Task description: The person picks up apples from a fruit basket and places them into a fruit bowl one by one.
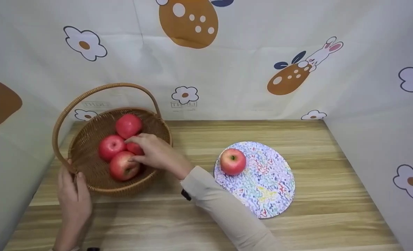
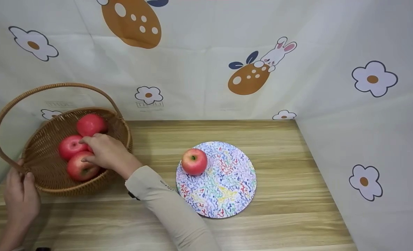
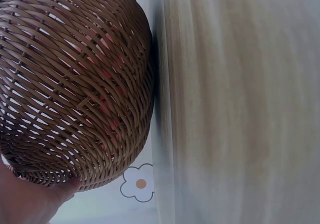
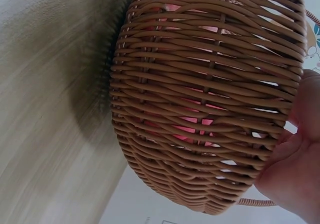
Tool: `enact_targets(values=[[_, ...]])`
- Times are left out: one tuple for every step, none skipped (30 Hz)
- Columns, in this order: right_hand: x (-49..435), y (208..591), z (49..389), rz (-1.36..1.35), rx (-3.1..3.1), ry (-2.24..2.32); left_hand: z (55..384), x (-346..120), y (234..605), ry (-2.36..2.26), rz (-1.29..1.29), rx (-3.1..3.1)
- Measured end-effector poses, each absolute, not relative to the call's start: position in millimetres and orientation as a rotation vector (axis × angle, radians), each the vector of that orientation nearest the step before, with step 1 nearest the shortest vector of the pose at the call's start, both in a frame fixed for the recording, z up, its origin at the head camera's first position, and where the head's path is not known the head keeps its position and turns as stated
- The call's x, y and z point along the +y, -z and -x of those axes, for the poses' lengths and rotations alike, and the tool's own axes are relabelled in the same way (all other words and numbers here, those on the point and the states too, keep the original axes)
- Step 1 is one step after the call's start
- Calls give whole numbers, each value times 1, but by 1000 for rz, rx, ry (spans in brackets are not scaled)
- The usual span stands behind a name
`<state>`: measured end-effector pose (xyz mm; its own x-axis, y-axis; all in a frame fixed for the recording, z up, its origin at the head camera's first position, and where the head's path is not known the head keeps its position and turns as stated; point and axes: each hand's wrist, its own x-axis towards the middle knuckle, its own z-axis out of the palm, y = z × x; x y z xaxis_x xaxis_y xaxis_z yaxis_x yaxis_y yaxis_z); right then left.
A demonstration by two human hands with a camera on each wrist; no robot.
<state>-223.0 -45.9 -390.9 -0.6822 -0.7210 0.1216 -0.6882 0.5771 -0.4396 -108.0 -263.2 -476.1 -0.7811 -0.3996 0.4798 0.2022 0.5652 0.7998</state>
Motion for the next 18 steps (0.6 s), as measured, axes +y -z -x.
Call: enact_targets(values=[[-47, 391, 224, 1223, 2729, 708, 108, -263, 476, 1209, -155, -2152], [-47, 392, 224, 1231, 2728, 706, 109, -263, 476, 1209, -149, -2147], [-48, 393, 225, 1240, 2726, 707, 109, -263, 476, 1206, -143, -2144], [-49, 393, 225, 1251, 2722, 706, 109, -263, 476, 1204, -138, -2142], [-50, 394, 226, 1261, 2718, 707, 109, -263, 477, 1203, -133, -2140], [-50, 395, 226, 1267, 2714, 707, 109, -263, 477, 1200, -128, -2140], [-51, 395, 227, 1273, 2707, 709, 109, -263, 477, 1195, -123, -2140], [-52, 396, 227, 1277, 2702, 710, 109, -264, 477, 1194, -117, -2139], [-52, 397, 228, 1276, 2695, 711, 109, -264, 477, 1192, -116, -2139], [-53, 397, 228, 1276, 2686, 710, 109, -264, 477, 1191, -116, -2138], [-53, 398, 229, 1273, 2675, 715, 109, -264, 477, 1191, -114, -2136], [-54, 398, 229, 1269, 2665, 719, 109, -264, 477, 1189, -112, -2136], [-54, 398, 230, 1267, 2655, 723, 109, -264, 477, 1187, -112, -2136], [-54, 398, 231, 1263, 2644, 731, 109, -264, 477, 1187, -112, -2135], [-55, 399, 232, 1259, 2631, 740, 109, -264, 477, 1186, -113, -2134], [-55, 399, 233, 1256, 2624, 744, 109, -264, 477, 1184, -111, -2132], [-56, 399, 234, 1251, 2615, 753, 109, -264, 477, 1185, -107, -2130], [-56, 399, 234, 1248, 2605, 759, 109, -264, 477, 1183, -106, -2131]])
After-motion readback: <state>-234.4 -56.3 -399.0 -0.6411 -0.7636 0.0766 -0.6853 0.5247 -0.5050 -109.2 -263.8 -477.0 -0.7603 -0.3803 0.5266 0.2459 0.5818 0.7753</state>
